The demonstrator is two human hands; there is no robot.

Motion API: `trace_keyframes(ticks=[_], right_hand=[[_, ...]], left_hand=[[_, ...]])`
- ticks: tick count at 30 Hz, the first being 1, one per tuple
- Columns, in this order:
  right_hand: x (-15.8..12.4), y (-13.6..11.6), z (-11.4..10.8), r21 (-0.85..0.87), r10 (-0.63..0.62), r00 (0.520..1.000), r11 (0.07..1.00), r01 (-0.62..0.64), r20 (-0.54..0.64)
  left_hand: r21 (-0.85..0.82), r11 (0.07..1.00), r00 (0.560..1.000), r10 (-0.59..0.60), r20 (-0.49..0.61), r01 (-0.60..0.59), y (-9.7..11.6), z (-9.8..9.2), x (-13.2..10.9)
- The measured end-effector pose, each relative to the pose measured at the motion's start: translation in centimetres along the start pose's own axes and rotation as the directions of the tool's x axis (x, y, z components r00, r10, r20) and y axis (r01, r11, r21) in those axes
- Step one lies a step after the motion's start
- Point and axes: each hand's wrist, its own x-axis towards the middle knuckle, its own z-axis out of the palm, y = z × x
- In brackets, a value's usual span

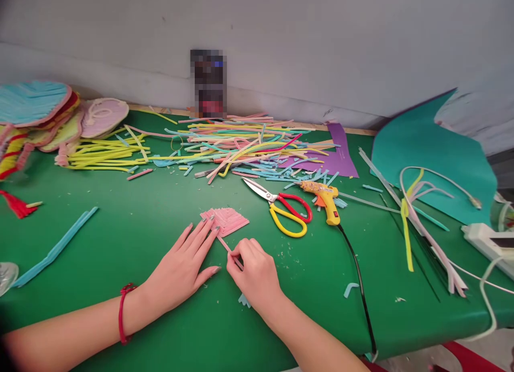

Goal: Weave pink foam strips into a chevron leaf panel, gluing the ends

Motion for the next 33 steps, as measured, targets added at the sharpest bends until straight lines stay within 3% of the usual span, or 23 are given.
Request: trace_keyframes(ticks=[12,23,33], right_hand=[[0.1,-0.1,-0.3,0.016,-0.007,0.999,1.000,0.006,0.037],[0.3,-0.5,-0.2,-0.082,0.035,0.999,0.996,-0.035,0.000],[1.0,-1.1,1.0,-0.185,-0.071,0.995,0.981,0.056,-0.076]], left_hand=[[-0.040,0.999,0.999,-0.034,0.013,0.034,0.0,0.0,0.0],[-0.044,0.997,0.998,-0.054,0.040,0.056,0.1,-0.1,0.1],[-0.044,0.998,0.998,-0.042,0.043,0.044,0.0,0.0,0.1]])
